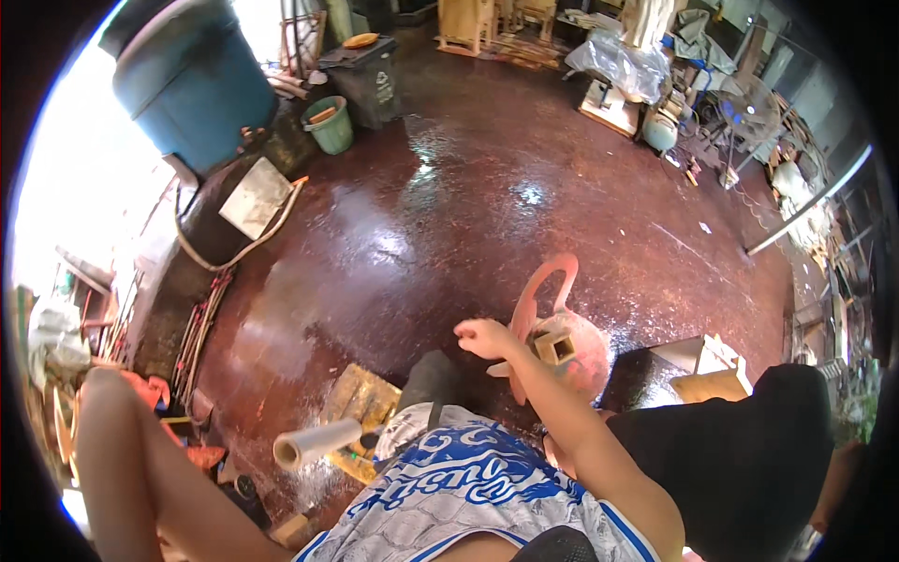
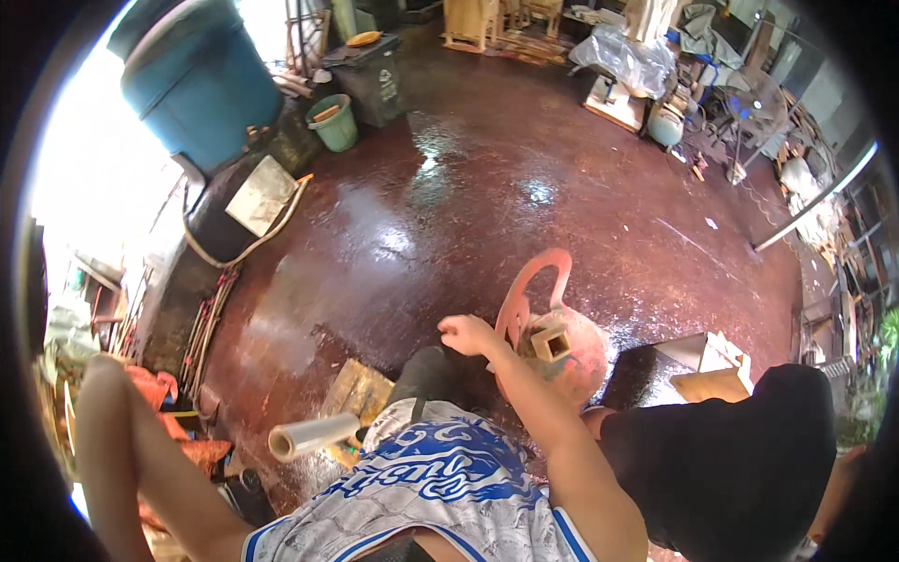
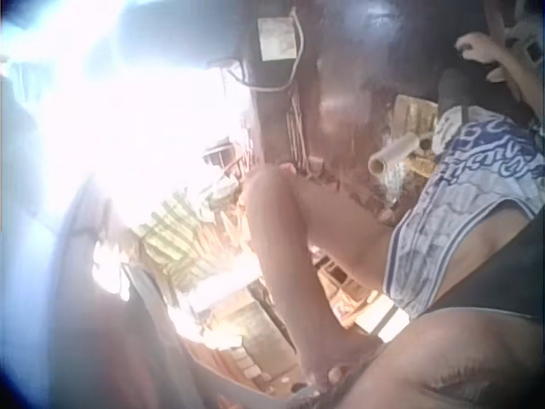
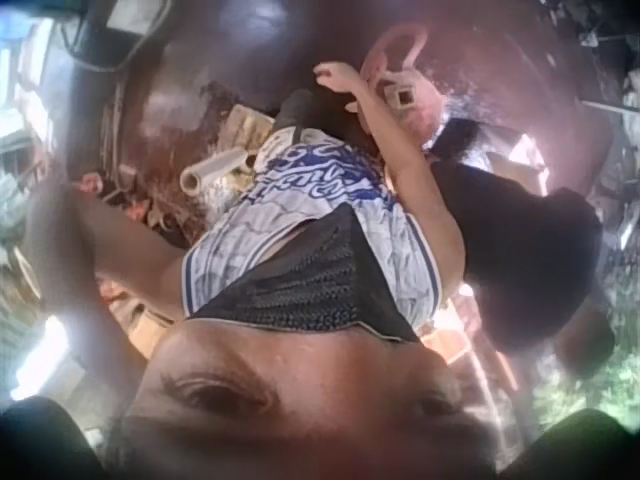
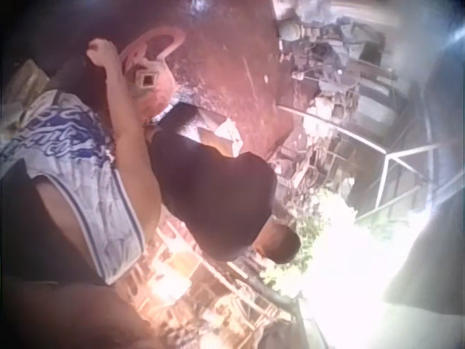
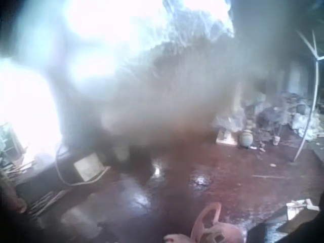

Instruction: The person assembles wooden chairs by securing joints with a drill and a hammer, moving wooden chairs, drilling a hole into a wooden block, applying glue to the block from a bottle, and fitting the block onto a chair frame.

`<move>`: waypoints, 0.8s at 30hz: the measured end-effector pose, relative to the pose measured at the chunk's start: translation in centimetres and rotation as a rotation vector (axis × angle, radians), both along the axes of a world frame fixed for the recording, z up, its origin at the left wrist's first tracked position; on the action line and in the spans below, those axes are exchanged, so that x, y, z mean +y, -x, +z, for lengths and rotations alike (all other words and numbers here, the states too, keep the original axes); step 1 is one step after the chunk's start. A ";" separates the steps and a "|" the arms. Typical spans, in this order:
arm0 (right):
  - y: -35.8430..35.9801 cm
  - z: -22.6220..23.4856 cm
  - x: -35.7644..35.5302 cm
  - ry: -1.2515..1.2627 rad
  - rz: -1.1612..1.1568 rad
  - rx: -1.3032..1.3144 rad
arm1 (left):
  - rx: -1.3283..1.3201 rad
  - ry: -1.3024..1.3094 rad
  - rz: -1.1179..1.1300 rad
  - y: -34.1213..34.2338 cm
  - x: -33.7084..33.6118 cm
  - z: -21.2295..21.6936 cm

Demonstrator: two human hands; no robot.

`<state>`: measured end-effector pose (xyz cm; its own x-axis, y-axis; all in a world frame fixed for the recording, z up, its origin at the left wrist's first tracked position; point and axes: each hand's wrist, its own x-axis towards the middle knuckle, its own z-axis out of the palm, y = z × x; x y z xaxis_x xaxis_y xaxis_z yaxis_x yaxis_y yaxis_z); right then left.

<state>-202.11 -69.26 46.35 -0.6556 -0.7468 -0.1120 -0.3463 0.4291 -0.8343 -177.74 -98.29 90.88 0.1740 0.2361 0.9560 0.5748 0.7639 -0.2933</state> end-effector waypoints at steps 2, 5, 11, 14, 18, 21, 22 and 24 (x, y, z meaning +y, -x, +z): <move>8.5 1.6 -0.9 -0.093 -0.018 0.045 | -0.057 -0.053 -0.105 8.5 -4.3 -3.5; 19.9 -0.7 -1.3 -0.085 -0.314 0.080 | -0.130 -0.074 -0.193 19.9 -8.9 -5.5; 29.4 -6.9 5.7 -0.183 -0.963 -0.148 | -0.220 -0.073 -0.384 43.6 -16.4 -5.0; 29.0 -13.9 7.9 0.036 -1.130 -0.277 | -0.245 -0.101 -0.464 54.1 -19.8 -4.8; 31.5 -7.0 1.2 -0.248 -1.416 -0.315 | -0.286 -0.070 -0.484 67.1 -20.9 -5.4; 35.2 -12.9 3.8 -0.299 -1.476 -0.187 | -0.302 -0.086 -0.511 77.5 -21.1 -5.6; 38.7 -13.8 4.5 -0.310 -1.479 -0.312 | -0.305 -0.089 -0.496 80.5 -20.8 -5.8; 48.2 -14.3 4.6 -0.154 -1.587 -0.635 | -0.314 -0.081 -0.468 86.9 -19.7 -6.0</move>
<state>-250.34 -64.70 32.00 -0.5145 0.5817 -0.6300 0.8078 0.0822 -0.5837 -264.61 -118.02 84.87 -0.0527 0.1261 0.9906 0.9078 0.4193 -0.0051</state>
